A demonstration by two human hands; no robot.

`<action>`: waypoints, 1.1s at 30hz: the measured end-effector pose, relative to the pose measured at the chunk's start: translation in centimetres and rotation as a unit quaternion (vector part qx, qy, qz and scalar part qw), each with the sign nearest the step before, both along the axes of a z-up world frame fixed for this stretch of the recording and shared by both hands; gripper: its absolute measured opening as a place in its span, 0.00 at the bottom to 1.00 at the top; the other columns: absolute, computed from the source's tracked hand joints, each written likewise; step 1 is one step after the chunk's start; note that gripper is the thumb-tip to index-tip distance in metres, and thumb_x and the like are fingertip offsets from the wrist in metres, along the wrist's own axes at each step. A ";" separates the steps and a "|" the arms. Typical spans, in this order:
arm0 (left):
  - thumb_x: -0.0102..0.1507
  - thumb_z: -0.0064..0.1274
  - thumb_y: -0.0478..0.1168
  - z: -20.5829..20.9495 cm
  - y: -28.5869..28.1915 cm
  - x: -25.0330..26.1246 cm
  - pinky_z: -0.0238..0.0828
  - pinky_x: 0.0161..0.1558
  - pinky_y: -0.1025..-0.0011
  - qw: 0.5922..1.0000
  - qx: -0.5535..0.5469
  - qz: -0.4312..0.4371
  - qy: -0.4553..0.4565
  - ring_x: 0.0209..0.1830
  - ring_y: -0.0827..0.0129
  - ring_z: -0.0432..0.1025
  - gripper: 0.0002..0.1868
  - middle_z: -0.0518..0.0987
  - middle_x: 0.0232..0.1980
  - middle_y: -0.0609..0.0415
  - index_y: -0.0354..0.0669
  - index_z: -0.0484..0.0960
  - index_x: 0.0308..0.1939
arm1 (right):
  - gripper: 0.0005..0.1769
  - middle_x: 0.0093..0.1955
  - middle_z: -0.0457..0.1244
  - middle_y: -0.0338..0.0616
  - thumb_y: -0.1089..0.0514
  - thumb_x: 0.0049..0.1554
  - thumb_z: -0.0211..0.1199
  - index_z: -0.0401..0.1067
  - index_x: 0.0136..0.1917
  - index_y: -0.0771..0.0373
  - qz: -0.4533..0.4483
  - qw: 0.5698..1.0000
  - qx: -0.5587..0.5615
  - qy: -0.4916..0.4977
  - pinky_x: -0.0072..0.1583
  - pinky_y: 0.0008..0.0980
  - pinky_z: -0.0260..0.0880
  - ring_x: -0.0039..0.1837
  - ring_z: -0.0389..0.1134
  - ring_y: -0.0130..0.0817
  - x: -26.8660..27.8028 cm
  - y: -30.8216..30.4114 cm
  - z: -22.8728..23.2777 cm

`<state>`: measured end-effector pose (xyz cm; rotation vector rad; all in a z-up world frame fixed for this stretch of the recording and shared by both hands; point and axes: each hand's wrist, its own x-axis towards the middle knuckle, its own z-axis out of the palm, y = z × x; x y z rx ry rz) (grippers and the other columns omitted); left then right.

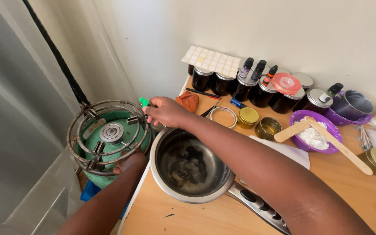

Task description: Preparing candle making materials by lighting a portable stove, weighing a metal cup on a digital scale, and recording measurements in a notebook.

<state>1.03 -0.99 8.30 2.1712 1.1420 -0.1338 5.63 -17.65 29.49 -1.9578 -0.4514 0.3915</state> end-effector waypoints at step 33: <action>0.73 0.25 0.76 0.4 0.2 -0.1 0.48 0.76 0.47 0.986 0.031 -0.137 0.093 0.79 0.42 0.62 0.46 0.72 0.78 0.39 0.45 0.74 0.75 | 0.18 0.39 0.76 0.37 0.43 0.57 0.60 0.78 0.48 0.57 -0.006 0.999 -0.025 -0.019 0.45 0.26 0.78 0.40 0.78 0.28 0.8 0.6 -1.2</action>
